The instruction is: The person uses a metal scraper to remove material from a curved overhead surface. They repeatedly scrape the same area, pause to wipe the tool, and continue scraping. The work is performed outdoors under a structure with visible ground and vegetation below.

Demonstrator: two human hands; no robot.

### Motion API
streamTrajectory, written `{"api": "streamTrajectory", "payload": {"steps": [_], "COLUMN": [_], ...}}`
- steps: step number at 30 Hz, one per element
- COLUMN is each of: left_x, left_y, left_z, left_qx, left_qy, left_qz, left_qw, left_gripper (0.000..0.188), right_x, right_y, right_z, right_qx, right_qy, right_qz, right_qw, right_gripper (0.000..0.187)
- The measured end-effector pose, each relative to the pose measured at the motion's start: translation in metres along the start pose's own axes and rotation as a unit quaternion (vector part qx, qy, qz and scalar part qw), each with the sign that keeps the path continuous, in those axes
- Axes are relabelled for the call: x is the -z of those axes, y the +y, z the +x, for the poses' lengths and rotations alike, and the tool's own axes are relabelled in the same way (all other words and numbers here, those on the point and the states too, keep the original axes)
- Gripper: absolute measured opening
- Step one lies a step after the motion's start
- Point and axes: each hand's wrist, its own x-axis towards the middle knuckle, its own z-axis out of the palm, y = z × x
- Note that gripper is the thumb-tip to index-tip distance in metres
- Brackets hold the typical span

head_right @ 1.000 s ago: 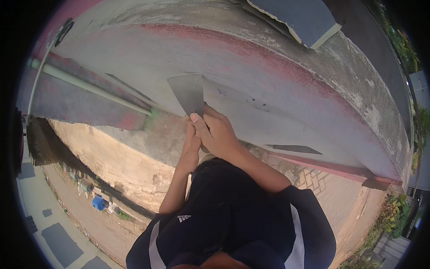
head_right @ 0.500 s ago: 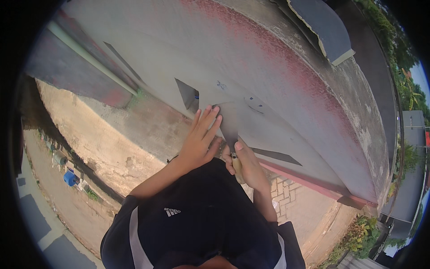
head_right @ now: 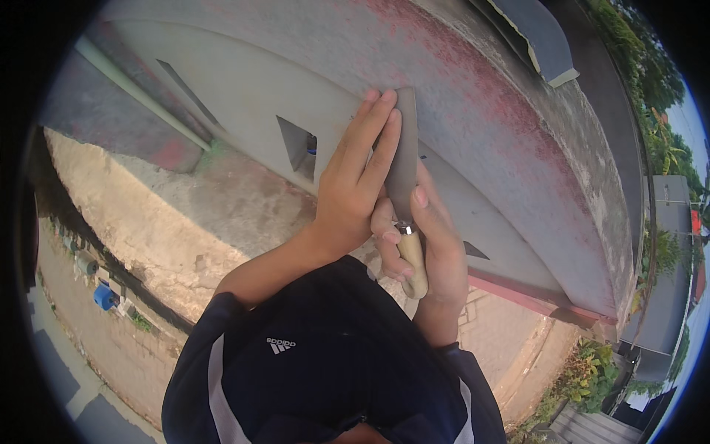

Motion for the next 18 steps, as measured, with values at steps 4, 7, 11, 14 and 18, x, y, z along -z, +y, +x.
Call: {"api": "streamTrajectory", "payload": {"steps": [4, 7, 11, 14, 18], "left_x": [0.003, 0.006, 0.006, 0.006, 0.012], "left_y": [0.005, 0.001, 0.004, 0.006, 0.005], "left_z": [0.005, 0.01, 0.015, 0.02, 0.024], "left_qx": [0.001, 0.005, -0.018, -0.018, -0.003], "left_qy": [0.016, 0.018, 0.027, 0.043, 0.039], "left_qz": [0.04, 0.075, 0.102, 0.149, 0.176], "left_qw": [0.999, 0.997, 0.994, 0.988, 0.984], "left_gripper": [0.053, 0.05, 0.048, 0.046, 0.043], "right_x": [-0.01, -0.016, -0.023, -0.024, -0.025], "right_y": [0.0, -0.004, -0.012, -0.015, -0.018], "right_z": [-0.001, -0.001, -0.001, 0.002, 0.005], "right_qx": [0.004, -0.018, -0.035, -0.033, -0.048], "right_qy": [0.012, 0.043, 0.053, 0.043, 0.033], "right_qz": [0.001, -0.018, -0.01, -0.019, -0.005], "right_qw": [1.0, 0.999, 0.998, 0.998, 0.998], "right_gripper": [0.053, 0.053, 0.053, 0.053, 0.053]}}
